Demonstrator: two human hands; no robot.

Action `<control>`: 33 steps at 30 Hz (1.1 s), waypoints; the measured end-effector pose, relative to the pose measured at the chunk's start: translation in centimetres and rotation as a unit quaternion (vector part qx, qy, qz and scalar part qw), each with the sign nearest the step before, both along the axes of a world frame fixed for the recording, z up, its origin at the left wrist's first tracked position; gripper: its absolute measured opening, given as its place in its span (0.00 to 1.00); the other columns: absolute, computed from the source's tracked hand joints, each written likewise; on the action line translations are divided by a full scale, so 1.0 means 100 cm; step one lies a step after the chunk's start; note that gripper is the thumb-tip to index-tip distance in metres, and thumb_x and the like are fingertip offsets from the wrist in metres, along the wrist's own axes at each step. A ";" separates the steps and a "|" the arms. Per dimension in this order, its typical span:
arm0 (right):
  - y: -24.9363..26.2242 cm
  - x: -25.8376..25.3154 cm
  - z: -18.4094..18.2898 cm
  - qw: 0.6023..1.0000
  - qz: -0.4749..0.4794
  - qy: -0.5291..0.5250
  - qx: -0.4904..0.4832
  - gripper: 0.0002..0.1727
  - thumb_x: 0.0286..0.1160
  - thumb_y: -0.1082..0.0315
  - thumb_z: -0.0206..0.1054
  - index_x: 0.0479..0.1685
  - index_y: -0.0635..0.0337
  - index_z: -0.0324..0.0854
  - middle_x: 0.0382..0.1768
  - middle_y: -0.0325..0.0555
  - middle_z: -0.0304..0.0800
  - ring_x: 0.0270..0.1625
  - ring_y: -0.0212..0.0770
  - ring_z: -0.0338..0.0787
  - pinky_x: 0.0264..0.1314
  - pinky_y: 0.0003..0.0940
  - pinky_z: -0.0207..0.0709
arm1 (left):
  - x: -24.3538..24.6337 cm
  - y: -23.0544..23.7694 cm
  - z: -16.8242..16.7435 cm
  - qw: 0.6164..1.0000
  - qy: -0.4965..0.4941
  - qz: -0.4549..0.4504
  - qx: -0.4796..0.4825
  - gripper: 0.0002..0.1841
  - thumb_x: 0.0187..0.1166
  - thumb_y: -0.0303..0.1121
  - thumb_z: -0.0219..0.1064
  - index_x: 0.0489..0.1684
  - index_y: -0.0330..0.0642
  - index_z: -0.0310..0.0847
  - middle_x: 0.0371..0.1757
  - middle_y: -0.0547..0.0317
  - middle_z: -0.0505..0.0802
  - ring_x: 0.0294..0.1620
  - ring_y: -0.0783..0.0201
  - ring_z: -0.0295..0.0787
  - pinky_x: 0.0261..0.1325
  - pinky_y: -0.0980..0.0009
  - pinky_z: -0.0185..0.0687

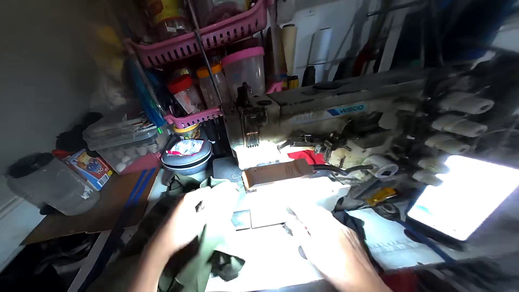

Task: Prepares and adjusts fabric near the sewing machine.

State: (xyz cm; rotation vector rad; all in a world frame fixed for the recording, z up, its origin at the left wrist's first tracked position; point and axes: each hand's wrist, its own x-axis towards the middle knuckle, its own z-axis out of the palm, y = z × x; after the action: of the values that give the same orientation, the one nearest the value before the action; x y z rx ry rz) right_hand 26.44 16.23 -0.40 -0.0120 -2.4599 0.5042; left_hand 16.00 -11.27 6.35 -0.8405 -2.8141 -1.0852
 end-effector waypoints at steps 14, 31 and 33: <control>-0.025 -0.034 0.006 0.964 0.113 -0.014 -0.239 0.21 0.74 0.48 0.68 0.50 0.55 0.90 0.43 0.35 0.95 0.47 0.27 0.92 0.52 0.29 0.88 | 0.020 0.001 -0.040 0.961 0.243 0.088 0.098 0.13 0.79 0.45 0.64 0.40 0.50 0.92 0.49 0.66 0.94 0.59 0.65 0.88 0.66 0.56 0.81; -0.004 -0.006 0.023 0.751 0.097 -0.105 -0.644 0.07 0.86 0.74 0.58 0.38 0.56 0.76 0.18 0.35 0.77 0.11 0.22 0.67 0.14 0.15 0.65 | 0.012 0.014 -0.005 0.912 -0.035 0.091 0.398 0.13 0.93 0.41 0.50 0.52 0.53 0.82 0.41 0.77 0.92 0.44 0.81 0.90 0.52 0.79 0.88; -0.003 -0.005 0.024 0.759 0.079 -0.104 -0.637 0.07 0.86 0.74 0.60 0.37 0.56 0.78 0.18 0.35 0.78 0.11 0.22 0.66 0.13 0.15 0.64 | 0.015 0.017 -0.001 0.907 -0.050 0.080 0.411 0.13 0.93 0.41 0.50 0.50 0.54 0.84 0.40 0.76 0.92 0.42 0.81 0.90 0.49 0.79 0.89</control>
State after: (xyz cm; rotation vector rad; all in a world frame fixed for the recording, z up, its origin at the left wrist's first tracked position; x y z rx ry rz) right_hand 25.95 15.96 2.03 -0.4299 -1.8057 2.2281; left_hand 17.51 -9.57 6.27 -0.4514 -2.0534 -2.0621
